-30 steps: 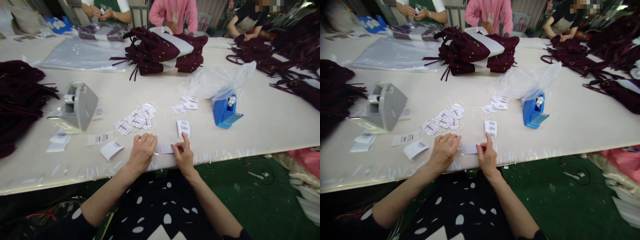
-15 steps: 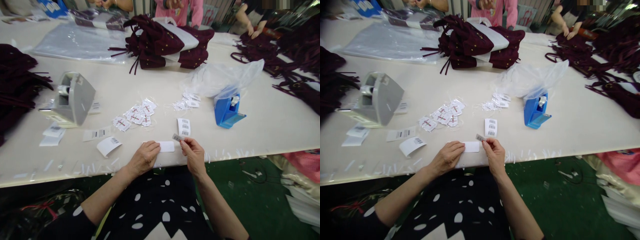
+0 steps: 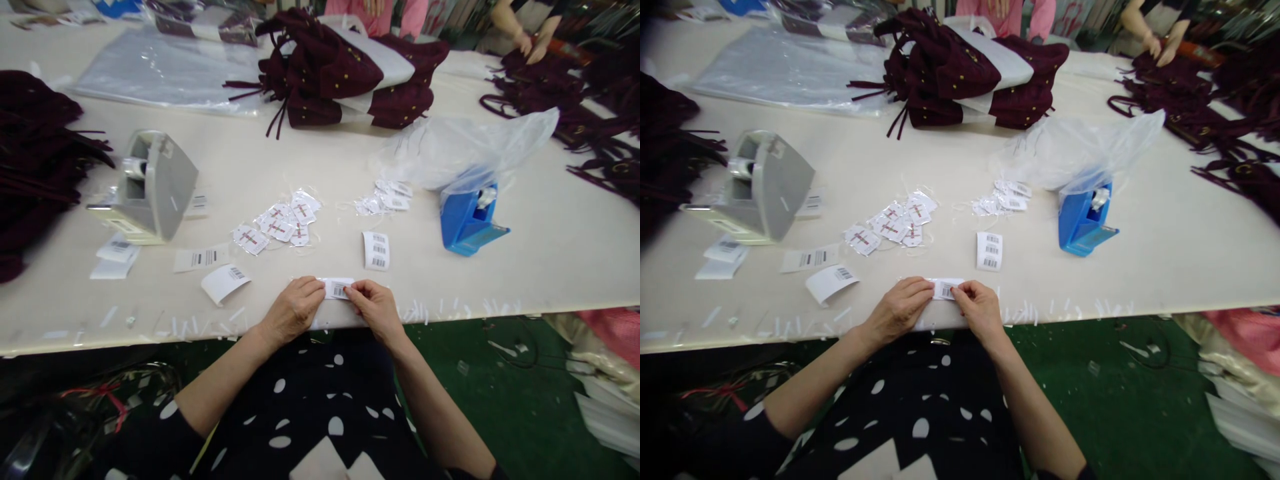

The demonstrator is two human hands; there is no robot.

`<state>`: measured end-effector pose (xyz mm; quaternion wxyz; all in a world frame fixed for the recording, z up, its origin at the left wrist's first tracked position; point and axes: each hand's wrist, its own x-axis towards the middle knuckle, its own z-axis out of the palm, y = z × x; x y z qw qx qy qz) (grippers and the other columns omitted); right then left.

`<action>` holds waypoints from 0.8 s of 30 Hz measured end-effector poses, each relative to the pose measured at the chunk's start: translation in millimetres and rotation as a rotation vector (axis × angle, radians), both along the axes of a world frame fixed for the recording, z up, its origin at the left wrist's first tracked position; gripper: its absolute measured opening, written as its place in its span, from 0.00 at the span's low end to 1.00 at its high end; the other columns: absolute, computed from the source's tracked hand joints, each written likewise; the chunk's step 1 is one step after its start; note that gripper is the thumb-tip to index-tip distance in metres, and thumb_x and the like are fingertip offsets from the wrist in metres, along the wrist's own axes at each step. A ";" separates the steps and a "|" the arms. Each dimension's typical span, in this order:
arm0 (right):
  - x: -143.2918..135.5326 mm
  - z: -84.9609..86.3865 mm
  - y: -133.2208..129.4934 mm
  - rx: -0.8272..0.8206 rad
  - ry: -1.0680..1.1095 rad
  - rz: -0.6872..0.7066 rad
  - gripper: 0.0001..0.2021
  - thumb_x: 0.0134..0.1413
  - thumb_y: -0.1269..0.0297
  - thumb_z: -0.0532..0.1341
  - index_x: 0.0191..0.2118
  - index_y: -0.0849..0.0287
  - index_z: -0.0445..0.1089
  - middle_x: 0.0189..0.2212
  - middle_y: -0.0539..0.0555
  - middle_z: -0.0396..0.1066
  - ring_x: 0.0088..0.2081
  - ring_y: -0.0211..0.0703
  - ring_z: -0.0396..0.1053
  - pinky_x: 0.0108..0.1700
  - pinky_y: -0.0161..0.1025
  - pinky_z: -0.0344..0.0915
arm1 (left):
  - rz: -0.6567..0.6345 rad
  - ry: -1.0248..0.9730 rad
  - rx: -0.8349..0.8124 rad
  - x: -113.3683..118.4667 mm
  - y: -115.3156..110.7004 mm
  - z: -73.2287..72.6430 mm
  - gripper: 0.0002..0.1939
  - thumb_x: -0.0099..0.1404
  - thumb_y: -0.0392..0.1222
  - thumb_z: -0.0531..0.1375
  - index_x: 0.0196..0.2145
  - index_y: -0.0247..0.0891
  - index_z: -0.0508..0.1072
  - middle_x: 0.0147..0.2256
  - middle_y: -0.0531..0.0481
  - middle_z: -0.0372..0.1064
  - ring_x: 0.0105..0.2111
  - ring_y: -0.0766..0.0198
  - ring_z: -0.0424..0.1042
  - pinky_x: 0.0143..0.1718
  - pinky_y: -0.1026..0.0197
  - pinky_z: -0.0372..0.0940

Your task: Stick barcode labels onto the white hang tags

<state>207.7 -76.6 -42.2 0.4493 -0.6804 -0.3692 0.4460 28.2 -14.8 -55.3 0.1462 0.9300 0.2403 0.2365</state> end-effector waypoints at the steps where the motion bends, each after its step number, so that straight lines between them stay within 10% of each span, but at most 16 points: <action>1: 0.2 0.3 1.0 -0.005 -0.008 0.006 0.13 0.42 0.54 0.62 0.24 0.60 0.67 0.13 0.44 0.58 0.15 0.30 0.54 0.18 0.30 0.50 | -0.002 0.004 0.001 -0.1 0.0 0.0 0.12 0.64 0.32 0.49 0.39 0.35 0.70 0.40 0.43 0.69 0.44 0.60 0.64 0.46 0.55 0.63; 24: 5.3 -4.6 13.2 -0.050 -0.272 0.078 0.11 0.43 0.57 0.59 0.22 0.60 0.68 0.15 0.47 0.64 0.18 0.33 0.57 0.21 0.31 0.55 | -0.035 0.097 0.098 0.5 1.0 0.0 0.13 0.64 0.34 0.49 0.45 0.34 0.67 0.40 0.42 0.66 0.44 0.57 0.62 0.41 0.56 0.61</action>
